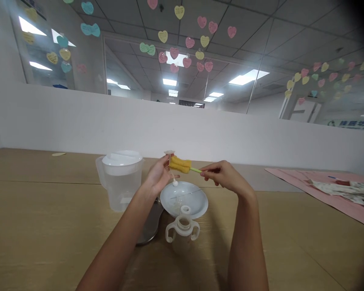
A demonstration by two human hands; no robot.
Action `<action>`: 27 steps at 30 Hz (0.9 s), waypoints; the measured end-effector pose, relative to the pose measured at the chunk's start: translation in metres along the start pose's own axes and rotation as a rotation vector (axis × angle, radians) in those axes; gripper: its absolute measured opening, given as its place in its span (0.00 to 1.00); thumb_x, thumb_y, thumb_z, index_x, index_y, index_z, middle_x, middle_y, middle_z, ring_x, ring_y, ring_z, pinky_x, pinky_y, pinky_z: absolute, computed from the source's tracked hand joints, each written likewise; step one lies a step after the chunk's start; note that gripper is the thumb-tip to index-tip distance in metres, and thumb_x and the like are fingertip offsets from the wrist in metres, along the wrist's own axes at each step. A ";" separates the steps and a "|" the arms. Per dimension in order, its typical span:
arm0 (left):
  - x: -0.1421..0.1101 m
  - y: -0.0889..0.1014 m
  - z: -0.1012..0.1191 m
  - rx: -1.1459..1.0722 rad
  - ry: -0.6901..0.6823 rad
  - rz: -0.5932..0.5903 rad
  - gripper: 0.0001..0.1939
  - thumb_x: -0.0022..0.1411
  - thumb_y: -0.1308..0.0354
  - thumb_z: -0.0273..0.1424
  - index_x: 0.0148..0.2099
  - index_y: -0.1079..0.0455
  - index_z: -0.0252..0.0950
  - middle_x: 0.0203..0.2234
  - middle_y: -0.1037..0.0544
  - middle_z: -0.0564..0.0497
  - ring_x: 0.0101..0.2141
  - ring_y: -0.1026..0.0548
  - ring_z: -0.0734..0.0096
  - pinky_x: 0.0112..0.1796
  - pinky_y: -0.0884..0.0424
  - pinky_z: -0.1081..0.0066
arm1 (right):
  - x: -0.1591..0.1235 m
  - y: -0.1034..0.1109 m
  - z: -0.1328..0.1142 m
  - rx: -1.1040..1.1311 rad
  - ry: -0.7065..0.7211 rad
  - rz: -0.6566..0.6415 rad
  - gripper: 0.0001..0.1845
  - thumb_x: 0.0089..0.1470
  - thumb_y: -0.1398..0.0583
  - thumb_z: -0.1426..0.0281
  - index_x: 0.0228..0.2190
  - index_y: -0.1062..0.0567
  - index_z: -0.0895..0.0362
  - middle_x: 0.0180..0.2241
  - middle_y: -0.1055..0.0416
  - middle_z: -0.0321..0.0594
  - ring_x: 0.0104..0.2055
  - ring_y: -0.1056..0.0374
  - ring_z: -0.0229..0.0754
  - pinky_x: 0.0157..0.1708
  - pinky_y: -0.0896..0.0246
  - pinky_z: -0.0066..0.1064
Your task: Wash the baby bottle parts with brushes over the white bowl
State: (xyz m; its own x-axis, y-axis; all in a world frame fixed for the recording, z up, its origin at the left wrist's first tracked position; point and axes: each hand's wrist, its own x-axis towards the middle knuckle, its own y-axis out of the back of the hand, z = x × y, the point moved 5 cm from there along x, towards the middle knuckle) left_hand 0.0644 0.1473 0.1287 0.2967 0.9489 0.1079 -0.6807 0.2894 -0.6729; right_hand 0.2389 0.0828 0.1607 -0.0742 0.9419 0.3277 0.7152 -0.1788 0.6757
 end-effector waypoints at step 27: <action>0.004 0.033 0.018 1.987 -0.263 0.030 0.10 0.55 0.53 0.27 0.35 0.31 0.31 0.32 0.25 0.42 0.34 0.28 0.64 0.36 0.35 0.67 | -0.001 0.006 0.017 -0.056 0.004 -0.072 0.24 0.42 0.39 0.61 0.43 0.28 0.56 0.21 0.40 0.33 0.21 0.46 0.31 0.19 0.50 0.24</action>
State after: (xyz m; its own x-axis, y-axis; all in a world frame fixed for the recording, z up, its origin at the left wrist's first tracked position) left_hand 0.0313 0.1629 0.1205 0.3124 0.8934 0.3230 -0.3895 -0.1896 0.9013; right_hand 0.2549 0.0857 0.1528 -0.1270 0.9517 0.2794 0.6676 -0.1263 0.7337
